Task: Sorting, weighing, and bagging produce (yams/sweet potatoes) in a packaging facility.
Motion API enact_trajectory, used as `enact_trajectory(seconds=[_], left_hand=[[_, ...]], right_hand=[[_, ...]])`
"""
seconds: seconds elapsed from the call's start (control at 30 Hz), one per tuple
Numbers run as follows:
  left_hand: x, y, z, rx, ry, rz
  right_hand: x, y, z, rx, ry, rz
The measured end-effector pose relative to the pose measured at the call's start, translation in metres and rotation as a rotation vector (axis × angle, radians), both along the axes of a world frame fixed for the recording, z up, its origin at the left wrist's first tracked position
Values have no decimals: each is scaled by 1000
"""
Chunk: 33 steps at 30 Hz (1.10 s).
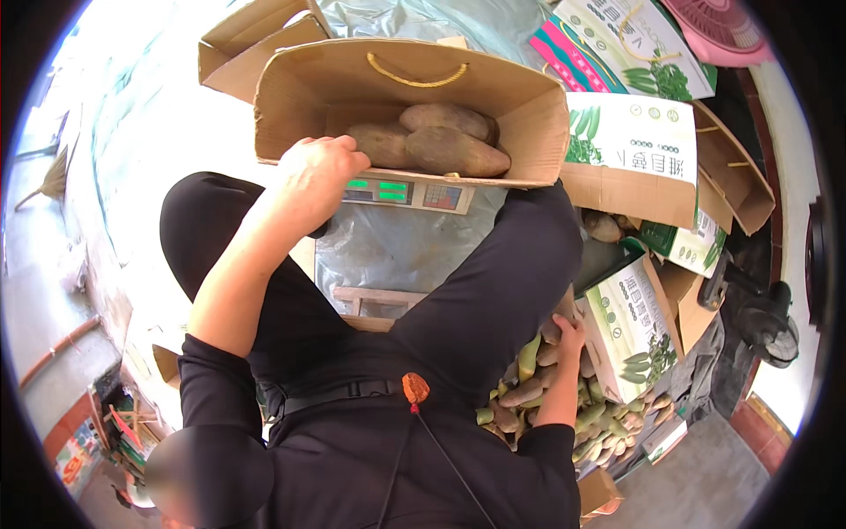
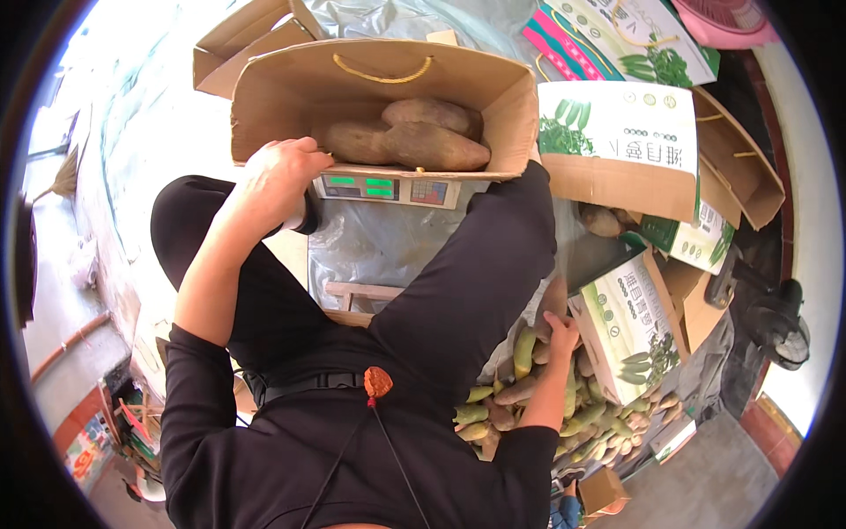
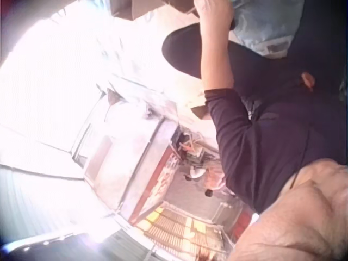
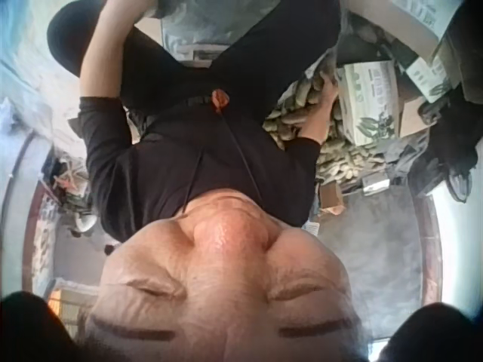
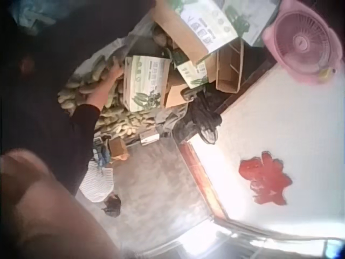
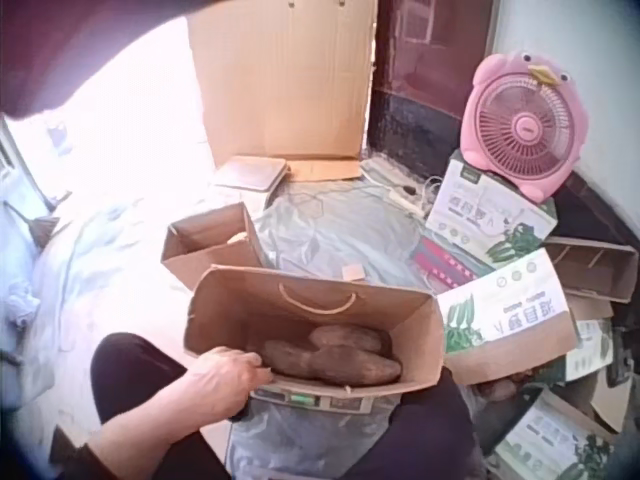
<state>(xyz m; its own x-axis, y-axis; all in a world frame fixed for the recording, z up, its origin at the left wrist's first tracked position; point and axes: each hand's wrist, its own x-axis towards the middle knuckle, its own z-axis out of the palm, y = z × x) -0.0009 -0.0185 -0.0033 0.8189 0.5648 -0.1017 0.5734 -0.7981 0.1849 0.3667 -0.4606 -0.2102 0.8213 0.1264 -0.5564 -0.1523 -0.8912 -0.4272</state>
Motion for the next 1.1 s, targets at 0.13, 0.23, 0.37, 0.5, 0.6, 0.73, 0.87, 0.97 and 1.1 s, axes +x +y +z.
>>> enact_trajectory(seconds=[0.13,0.23,0.37,0.5,0.6,0.73,0.87,0.97,1.1], left_hand=[[-4,-3,2,-9,5,38],[1,-2,2,-4,-6,18],[-3,-3,0,40,39,4],[-4,-4,1,-18,11,53],[-2,-2,-2,-3,12,20],[0,-1,-4,12,31,8],[0,-4,-8,42,53,40],[0,-6,-4,76,51,18],[2,-4,-4,61,52,16]], right_hand=[[10,92,94,294,-39,113],[17,153,165,562,-156,322],[-11,258,248,689,-148,565],[-64,348,281,593,-144,930],[-94,398,253,510,-248,1240],[-154,449,214,182,-438,1520],[-199,482,183,54,-453,1628],[-212,496,161,72,-505,1673],[-215,499,141,215,-482,1630]])
